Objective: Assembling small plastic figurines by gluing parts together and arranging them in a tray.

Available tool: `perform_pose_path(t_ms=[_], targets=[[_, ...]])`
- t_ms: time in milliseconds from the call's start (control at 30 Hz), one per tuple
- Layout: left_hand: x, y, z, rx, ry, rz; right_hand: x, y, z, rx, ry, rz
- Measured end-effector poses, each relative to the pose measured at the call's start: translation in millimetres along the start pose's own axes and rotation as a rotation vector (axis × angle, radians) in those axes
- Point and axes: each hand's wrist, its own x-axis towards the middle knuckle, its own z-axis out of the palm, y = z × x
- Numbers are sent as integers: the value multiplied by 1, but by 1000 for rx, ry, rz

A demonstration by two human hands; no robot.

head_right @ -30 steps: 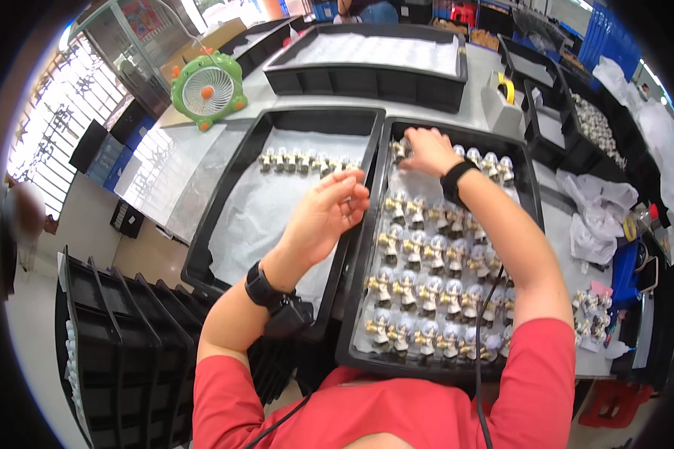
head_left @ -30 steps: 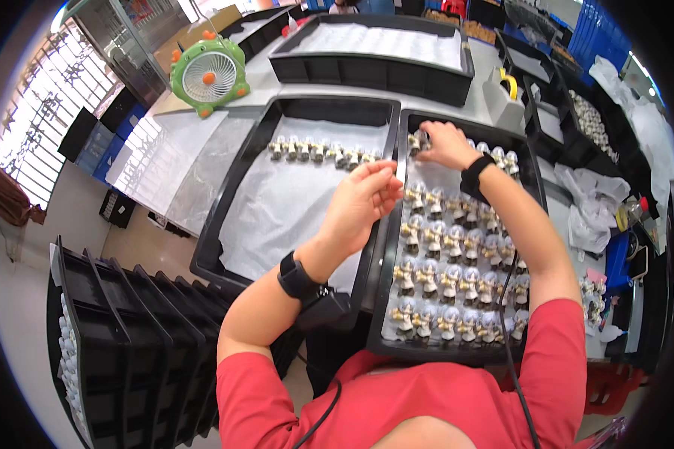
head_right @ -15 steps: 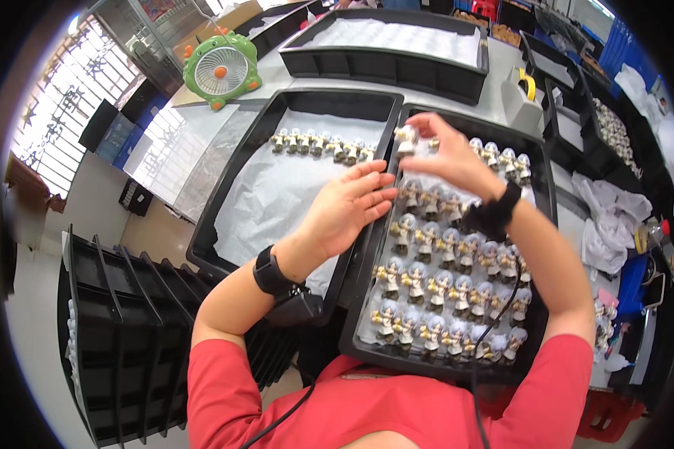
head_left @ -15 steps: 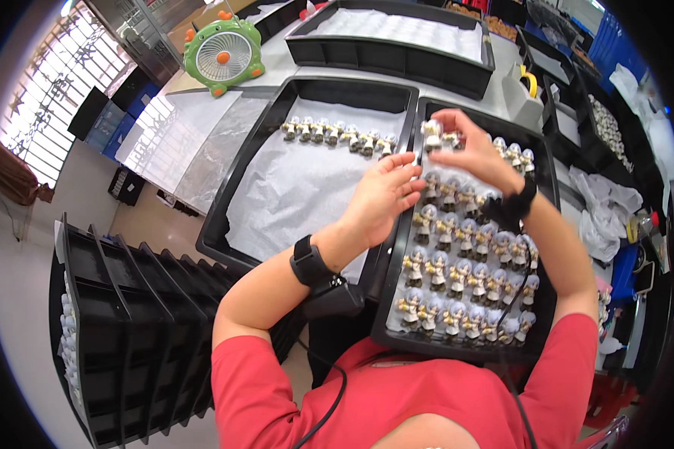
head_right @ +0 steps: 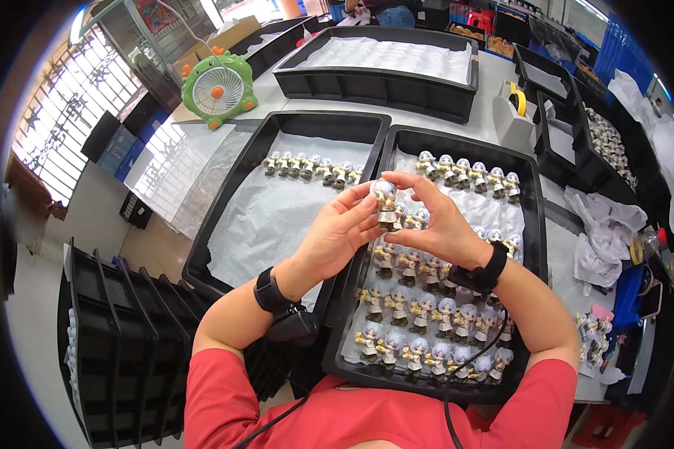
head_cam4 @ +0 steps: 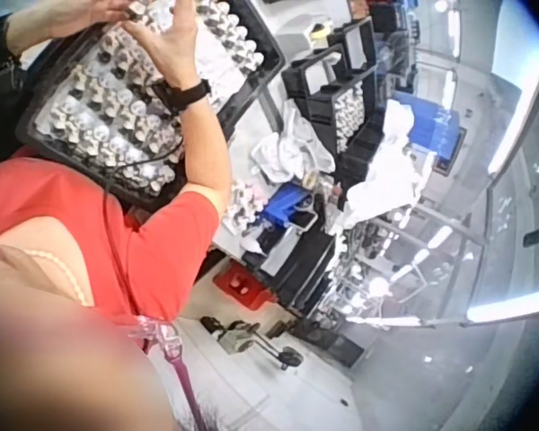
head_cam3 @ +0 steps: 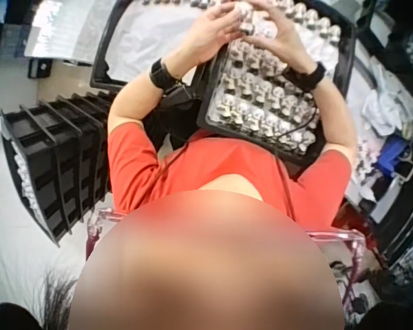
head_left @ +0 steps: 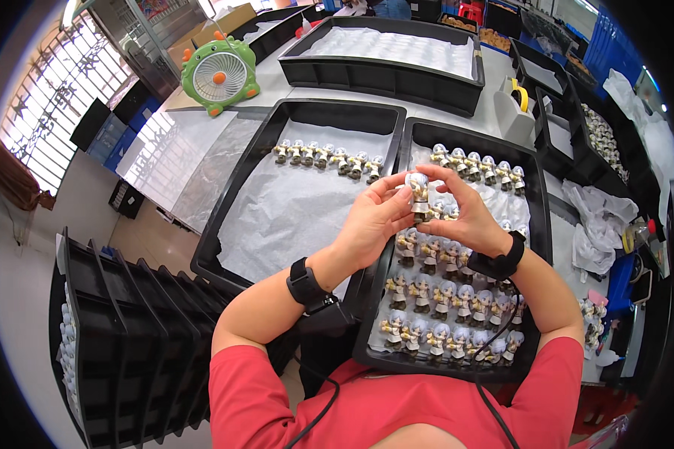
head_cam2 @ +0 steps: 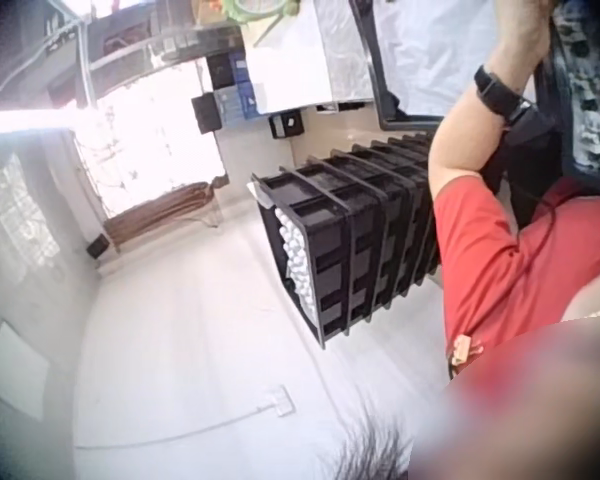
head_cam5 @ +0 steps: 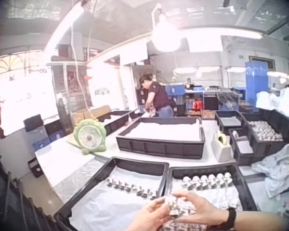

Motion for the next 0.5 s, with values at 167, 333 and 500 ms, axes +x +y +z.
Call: perform_pose_path(t_ms=[167, 333, 500], targets=[[-3, 1, 0, 38, 3, 10, -1, 6, 3, 41, -44, 31], [-5, 1, -1, 50, 16, 27, -2, 5, 4, 88, -52, 18], [-8, 2, 0, 68, 26, 27, -2, 3, 5, 116, -58, 43]])
